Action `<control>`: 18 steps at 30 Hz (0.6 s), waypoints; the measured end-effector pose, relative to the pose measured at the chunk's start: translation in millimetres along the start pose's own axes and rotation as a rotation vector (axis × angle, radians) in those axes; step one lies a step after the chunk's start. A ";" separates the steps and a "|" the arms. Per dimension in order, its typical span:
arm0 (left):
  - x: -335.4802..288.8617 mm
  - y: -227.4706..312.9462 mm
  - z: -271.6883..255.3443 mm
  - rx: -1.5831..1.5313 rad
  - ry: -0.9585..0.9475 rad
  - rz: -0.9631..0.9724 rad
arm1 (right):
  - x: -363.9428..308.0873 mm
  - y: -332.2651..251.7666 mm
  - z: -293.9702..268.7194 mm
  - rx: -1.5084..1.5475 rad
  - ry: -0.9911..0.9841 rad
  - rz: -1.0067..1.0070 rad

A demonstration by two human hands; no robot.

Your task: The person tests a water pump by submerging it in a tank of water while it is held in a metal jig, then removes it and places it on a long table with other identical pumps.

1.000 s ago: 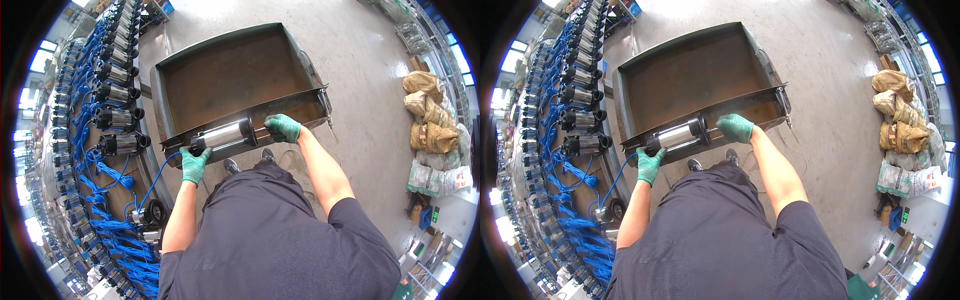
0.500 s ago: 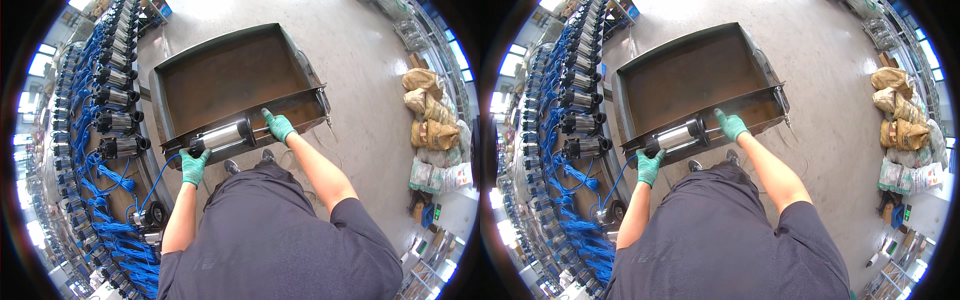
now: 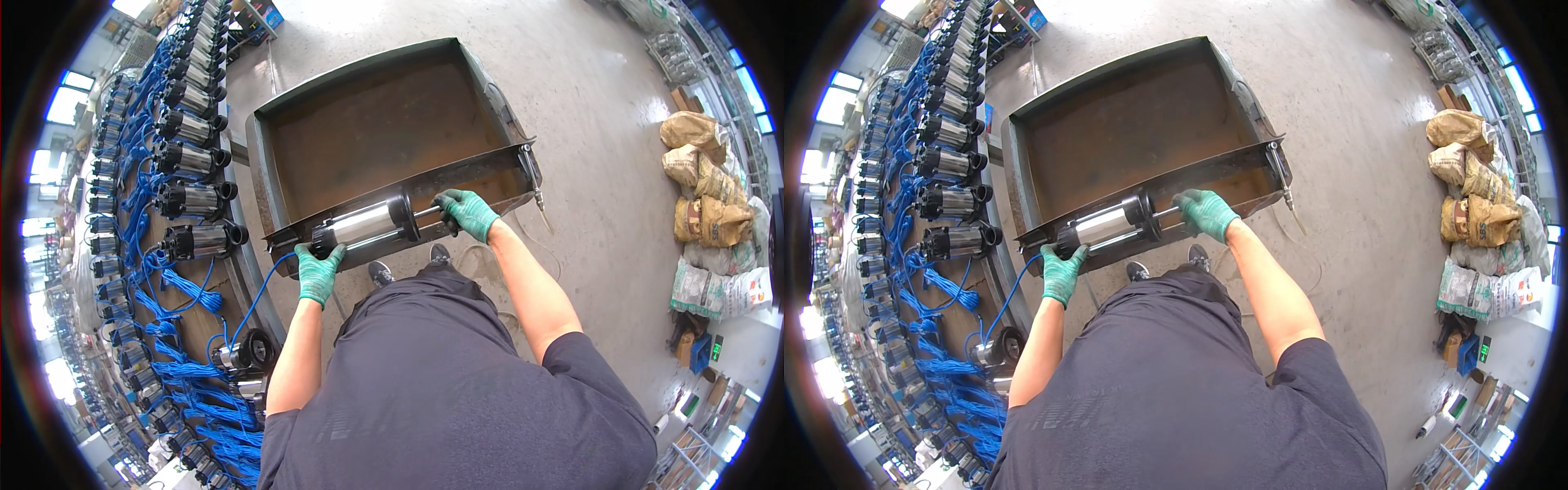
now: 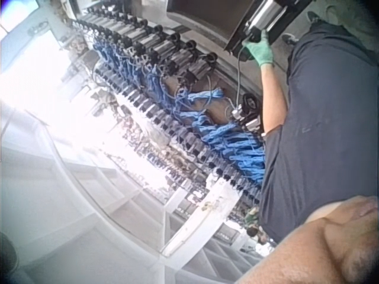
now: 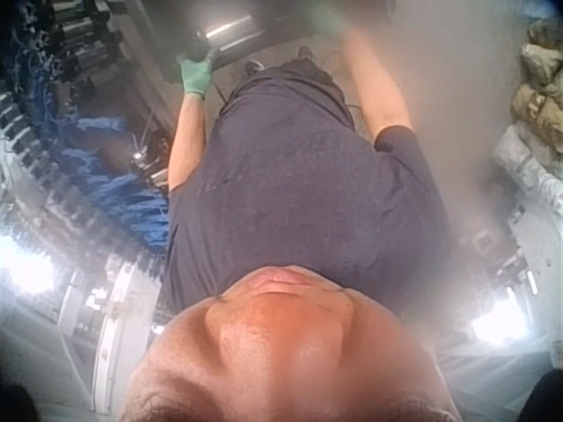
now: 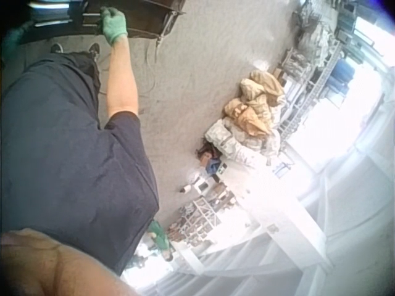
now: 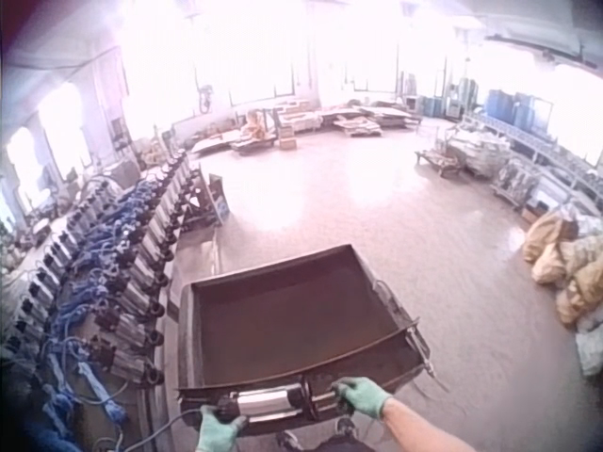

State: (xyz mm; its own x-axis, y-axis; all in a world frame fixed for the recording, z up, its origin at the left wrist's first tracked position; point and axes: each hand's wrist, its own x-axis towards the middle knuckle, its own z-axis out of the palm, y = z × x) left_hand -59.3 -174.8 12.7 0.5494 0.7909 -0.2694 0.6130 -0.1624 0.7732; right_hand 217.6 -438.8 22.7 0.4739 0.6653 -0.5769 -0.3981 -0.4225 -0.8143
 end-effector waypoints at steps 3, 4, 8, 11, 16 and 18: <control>-0.9 1.0 -0.3 0.009 0.004 0.000 | 3.8 4.4 -2.9 -0.023 0.037 -0.035; -1.8 3.0 0.1 0.005 0.003 0.001 | 2.8 6.7 -3.7 0.016 0.024 -0.037; 0.8 -1.5 0.4 -0.025 -0.004 -0.010 | 4.8 9.3 9.9 0.036 0.070 -0.073; -1.1 3.7 -0.3 0.022 -0.003 -0.017 | 0.3 9.9 16.7 -0.018 0.144 -0.132; 0.1 -1.9 0.0 -0.001 -0.009 -0.016 | -13.6 15.6 27.3 -0.240 0.237 -0.426; 1.5 -5.8 0.5 -0.002 -0.012 -0.017 | -13.1 17.3 29.3 -0.216 0.274 -0.401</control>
State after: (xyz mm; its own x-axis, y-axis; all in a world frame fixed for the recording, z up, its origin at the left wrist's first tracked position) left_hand -61.7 -172.9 7.5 0.5457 0.7865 -0.2892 0.6211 -0.1479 0.7697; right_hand 181.5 -436.8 18.1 0.7548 0.6280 -0.1895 0.0137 -0.3039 -0.9526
